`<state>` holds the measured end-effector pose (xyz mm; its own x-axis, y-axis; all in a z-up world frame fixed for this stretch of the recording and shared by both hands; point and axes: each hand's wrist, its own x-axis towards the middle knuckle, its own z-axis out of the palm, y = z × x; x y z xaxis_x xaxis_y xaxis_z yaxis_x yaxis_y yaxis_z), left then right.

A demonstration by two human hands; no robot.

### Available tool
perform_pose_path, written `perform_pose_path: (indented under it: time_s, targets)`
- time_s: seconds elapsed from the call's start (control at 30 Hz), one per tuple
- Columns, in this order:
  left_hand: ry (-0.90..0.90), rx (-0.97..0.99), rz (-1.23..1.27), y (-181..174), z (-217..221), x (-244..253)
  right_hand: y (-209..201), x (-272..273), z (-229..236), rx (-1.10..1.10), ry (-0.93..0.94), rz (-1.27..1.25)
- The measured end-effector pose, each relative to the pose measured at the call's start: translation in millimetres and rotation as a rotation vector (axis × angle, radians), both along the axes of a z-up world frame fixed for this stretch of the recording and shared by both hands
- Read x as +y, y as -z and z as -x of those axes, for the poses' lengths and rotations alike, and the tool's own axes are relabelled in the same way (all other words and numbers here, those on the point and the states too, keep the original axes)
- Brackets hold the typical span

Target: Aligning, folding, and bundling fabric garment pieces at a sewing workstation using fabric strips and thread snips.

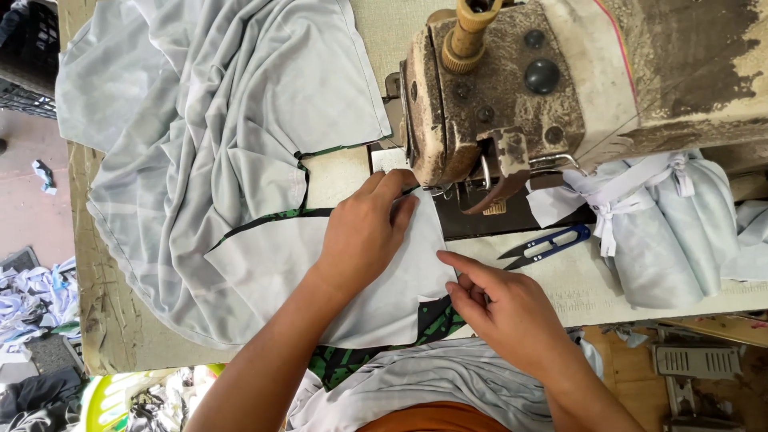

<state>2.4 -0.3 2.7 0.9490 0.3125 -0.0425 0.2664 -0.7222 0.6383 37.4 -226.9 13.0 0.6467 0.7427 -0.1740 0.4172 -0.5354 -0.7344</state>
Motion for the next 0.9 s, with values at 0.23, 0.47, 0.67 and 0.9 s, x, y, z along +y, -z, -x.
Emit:
perform_pose_path:
  time_s: [0.23, 0.47, 0.67, 0.9]
  targets:
    - [0.007, -0.048, -0.055, 8.4, 0.4, -3.4, -14.0, 7.8, -6.1, 0.042, -0.004, 0.146]
    - [0.009, -0.079, -0.170, 19.9, 0.7, -6.0, -25.2, 18.2, -40.3, -0.236, -0.294, 0.069]
    - [0.084, -0.295, -0.541, 10.9, 18.0, -19.4, 9.4, 28.5, -66.7, -0.552, -0.446, -0.020]
    - [0.178, -0.285, -0.513, 4.2, 32.6, -12.1, 23.3, 22.7, -60.3, -0.628, -0.402, -0.019]
